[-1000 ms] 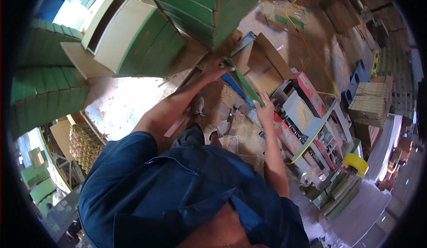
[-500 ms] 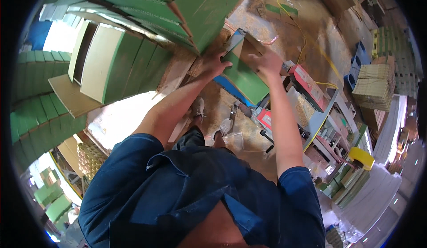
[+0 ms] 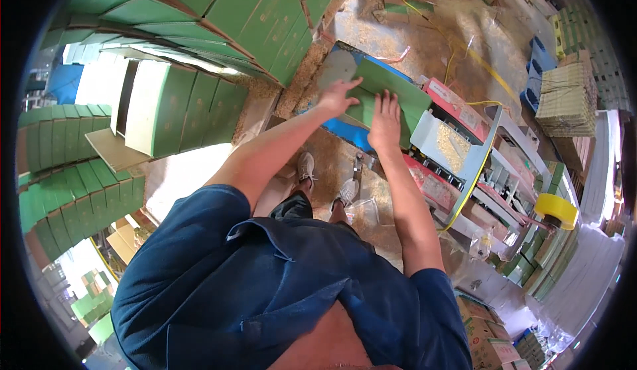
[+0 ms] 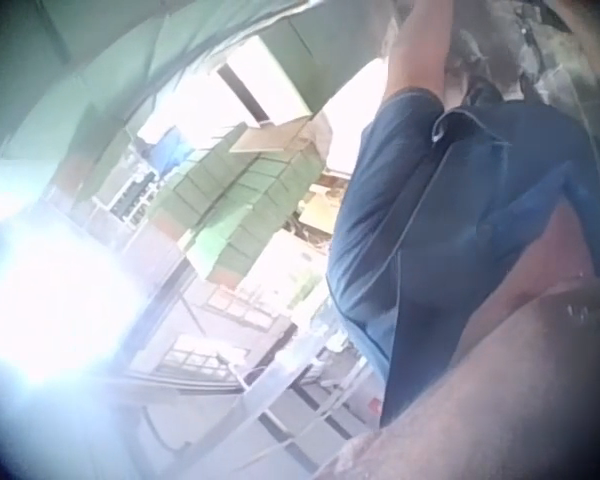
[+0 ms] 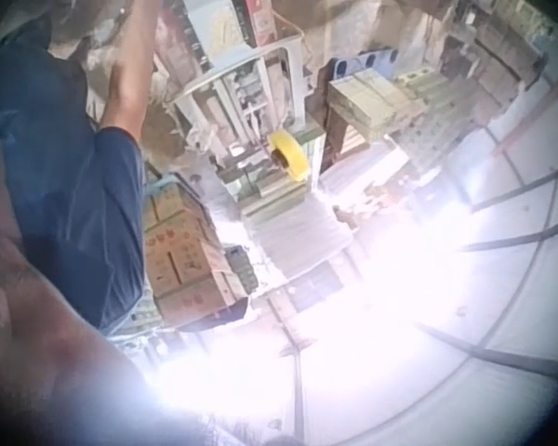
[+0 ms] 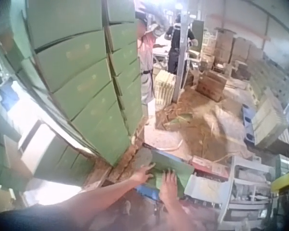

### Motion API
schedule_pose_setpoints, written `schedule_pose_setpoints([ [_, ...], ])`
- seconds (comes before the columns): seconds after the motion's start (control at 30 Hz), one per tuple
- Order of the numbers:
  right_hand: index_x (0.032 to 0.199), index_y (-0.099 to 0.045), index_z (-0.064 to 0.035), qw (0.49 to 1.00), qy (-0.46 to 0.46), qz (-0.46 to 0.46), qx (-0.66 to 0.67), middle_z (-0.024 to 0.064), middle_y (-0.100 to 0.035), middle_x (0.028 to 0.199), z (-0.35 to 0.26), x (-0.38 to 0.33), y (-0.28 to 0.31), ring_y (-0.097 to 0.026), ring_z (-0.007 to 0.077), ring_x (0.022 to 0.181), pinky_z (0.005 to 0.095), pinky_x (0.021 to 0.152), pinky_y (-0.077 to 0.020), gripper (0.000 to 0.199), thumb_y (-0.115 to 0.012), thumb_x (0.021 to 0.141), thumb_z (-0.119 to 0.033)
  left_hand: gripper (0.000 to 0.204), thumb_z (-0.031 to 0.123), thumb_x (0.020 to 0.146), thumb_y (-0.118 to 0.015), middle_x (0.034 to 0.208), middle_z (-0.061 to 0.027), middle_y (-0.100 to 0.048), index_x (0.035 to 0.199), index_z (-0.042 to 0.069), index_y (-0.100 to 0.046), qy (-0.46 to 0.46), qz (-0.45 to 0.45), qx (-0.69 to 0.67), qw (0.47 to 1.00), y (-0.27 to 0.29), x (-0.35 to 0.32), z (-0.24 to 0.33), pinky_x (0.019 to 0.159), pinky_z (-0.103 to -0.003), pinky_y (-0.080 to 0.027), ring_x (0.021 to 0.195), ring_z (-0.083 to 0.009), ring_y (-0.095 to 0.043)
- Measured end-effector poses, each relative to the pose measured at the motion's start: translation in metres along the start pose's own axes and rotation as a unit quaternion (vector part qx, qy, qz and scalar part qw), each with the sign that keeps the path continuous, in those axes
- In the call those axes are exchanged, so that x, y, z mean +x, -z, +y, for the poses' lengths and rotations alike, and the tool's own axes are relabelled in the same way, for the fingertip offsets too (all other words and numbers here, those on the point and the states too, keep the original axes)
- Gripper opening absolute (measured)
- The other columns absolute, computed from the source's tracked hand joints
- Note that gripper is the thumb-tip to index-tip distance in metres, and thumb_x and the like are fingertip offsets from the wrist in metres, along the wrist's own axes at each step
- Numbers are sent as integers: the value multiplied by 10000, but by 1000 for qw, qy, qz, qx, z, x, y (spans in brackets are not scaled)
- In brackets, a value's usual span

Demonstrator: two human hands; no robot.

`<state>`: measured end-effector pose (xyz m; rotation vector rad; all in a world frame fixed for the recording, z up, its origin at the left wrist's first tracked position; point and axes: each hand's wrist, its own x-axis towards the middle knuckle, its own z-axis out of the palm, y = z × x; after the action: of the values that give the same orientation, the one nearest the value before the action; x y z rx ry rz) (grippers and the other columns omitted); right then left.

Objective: The person pulls flat cardboard sheets from a stack, folds them into box shapes, and places them onto a workspace.

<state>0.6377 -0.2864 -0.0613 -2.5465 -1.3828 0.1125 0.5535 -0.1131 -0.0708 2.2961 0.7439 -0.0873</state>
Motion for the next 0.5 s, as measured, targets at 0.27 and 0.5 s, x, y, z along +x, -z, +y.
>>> schedule_pose_setpoints([
  [0.27, 1296, -547, 21, 983, -60, -66, 160, 243, -441, 1437, -30, -131, 27, -374, 447, 1355, 466, 1120, -346, 564, -697, 765, -92, 702, 283, 759, -791, 1096, -153, -618, 1403, 333, -516, -80, 30, -17, 996, -66, -7, 65, 854, -438, -521, 1000, -364, -629],
  [0.5, 1219, -638, 30, 904, -136, -241, 325, 249, -674, 1134, -32, -208, 27, -672, 345, 1032, 400, 928, -512, 445, -713, 821, -155, 761, 230, 762, -769, 1220, -217, -605, 1455, 188, -459, -168, -80, -160, 969, -110, -35, 46, 970, -450, -465, 1105, -368, -602],
])
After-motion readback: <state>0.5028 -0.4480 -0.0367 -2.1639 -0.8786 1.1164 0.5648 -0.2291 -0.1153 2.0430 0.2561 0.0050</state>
